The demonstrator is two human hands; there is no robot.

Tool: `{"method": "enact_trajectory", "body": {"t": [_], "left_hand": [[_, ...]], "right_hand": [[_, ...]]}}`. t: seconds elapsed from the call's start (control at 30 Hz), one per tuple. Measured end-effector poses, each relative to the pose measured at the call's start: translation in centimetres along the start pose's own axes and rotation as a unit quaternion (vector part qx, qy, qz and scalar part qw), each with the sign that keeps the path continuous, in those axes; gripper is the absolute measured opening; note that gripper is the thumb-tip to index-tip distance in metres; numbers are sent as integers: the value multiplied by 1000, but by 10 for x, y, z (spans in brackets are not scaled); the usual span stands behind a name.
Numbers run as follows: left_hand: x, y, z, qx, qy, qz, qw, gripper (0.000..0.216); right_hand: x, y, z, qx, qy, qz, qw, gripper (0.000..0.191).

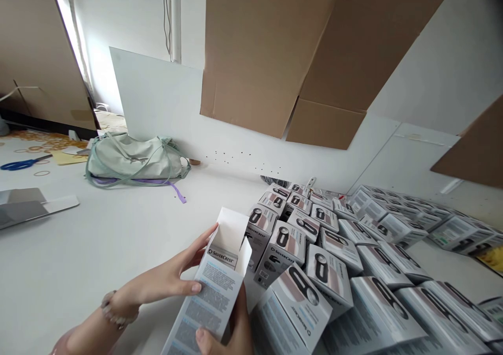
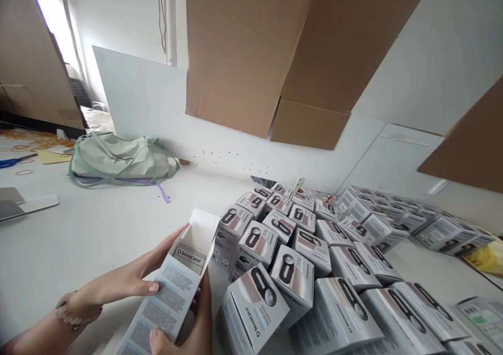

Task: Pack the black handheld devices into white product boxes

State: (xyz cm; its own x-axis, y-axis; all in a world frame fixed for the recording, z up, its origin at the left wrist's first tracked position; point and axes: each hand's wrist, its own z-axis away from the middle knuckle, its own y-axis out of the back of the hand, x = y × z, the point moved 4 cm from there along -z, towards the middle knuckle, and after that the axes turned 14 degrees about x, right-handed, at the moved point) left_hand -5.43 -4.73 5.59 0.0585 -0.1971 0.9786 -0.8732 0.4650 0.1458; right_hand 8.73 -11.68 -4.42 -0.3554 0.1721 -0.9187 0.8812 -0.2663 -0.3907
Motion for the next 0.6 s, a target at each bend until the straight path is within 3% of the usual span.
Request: {"method": "enact_trajectory", "body": {"t": [0.6], "left_hand": [[-2, 1, 0, -7, 0, 3, 1000, 104]], "right_hand": [[-1, 0, 1, 13, -24, 6, 1000, 95]]}}
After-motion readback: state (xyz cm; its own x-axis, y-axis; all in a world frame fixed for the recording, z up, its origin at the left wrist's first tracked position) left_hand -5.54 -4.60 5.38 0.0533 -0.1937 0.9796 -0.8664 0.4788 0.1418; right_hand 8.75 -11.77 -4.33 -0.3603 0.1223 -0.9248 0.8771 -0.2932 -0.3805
